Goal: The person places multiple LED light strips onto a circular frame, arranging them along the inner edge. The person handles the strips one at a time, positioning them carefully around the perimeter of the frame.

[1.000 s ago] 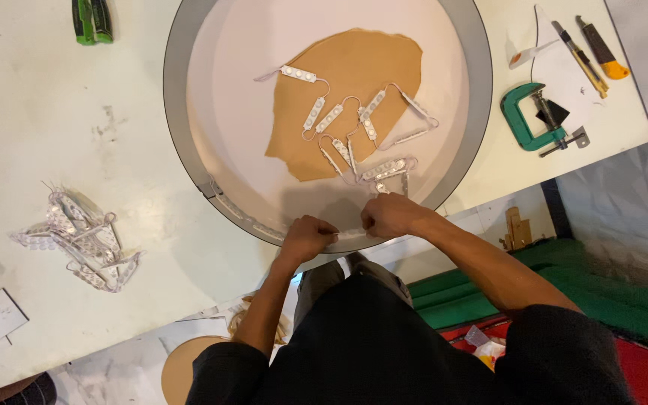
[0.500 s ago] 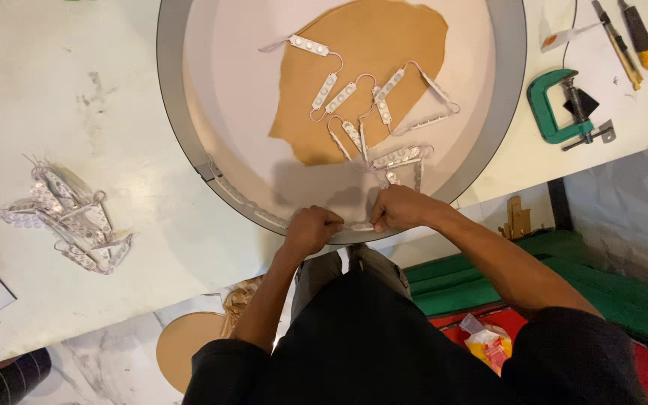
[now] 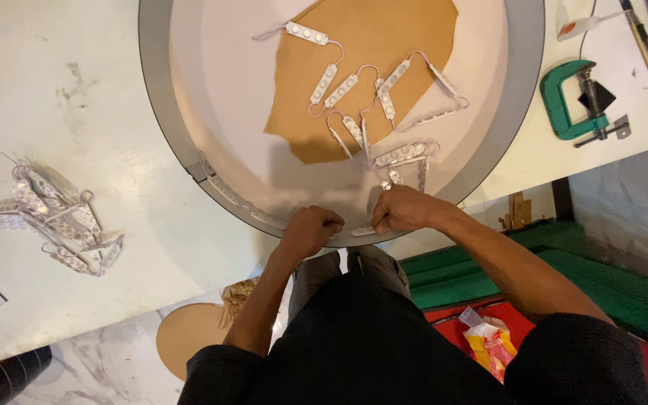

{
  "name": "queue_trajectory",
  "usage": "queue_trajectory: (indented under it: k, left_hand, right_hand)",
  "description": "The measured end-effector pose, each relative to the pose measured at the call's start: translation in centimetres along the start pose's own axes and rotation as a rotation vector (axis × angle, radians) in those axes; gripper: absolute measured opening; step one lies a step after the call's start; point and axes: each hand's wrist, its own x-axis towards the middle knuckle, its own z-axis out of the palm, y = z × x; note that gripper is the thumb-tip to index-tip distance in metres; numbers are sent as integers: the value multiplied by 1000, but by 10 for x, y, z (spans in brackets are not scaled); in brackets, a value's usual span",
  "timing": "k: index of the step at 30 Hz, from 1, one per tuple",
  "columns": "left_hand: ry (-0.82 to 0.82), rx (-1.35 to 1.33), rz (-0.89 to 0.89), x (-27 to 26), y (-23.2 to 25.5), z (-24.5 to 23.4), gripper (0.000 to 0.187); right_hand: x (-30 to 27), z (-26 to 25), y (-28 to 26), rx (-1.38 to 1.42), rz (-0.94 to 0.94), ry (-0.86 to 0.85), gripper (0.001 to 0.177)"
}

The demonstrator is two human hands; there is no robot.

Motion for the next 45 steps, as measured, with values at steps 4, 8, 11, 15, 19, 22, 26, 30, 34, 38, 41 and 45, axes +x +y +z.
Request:
queue_trajectory:
  k: [4,8,11,15,19,22,26,30,34,38,41,45]
  left_hand:
    - [40,90,35,-10,-3,-6,29]
    - [190,125,129,-36,-3,-19,42]
    - [157,240,189,-60,9,-32,57]
    - [86,545,239,-52,-9,-20,67]
    - [327,778,409,-40,-23,-3,59]
    - [455,785,502,-37,-27,0,52]
    - [504,725,587,-28,-52,11,49]
    - [440,687,615,-31,-49,4,45]
    - [374,637,583,-31,-49,5,41]
    - [374,629,597,-32,-50,4,39]
    - [447,582,628,-32,-47,5,32]
    - [397,608,603,-29,-56,9,35]
  right_hand:
    - [1,1,1,36,-15,2,19]
    - [4,4,6,51,-24,21,19]
    - [5,3,6,49,-2,8,19]
    - [1,2,4,99,0,1,23]
    - [1,0,3,125,-17,21,23]
    - [-2,-6,-2,134,-21,10,25]
    - [-5,-10,-6,165,-11,2,30]
    - [-2,-10,-3,177,-3,-9,32]
    - [3,-8,0,176,7,-33,31]
    - [0,-11,-6,172,23,-25,29]
    - [-4,-14,-9,218,20,-30,32]
    - [3,-9,-1,194,14,-33,33]
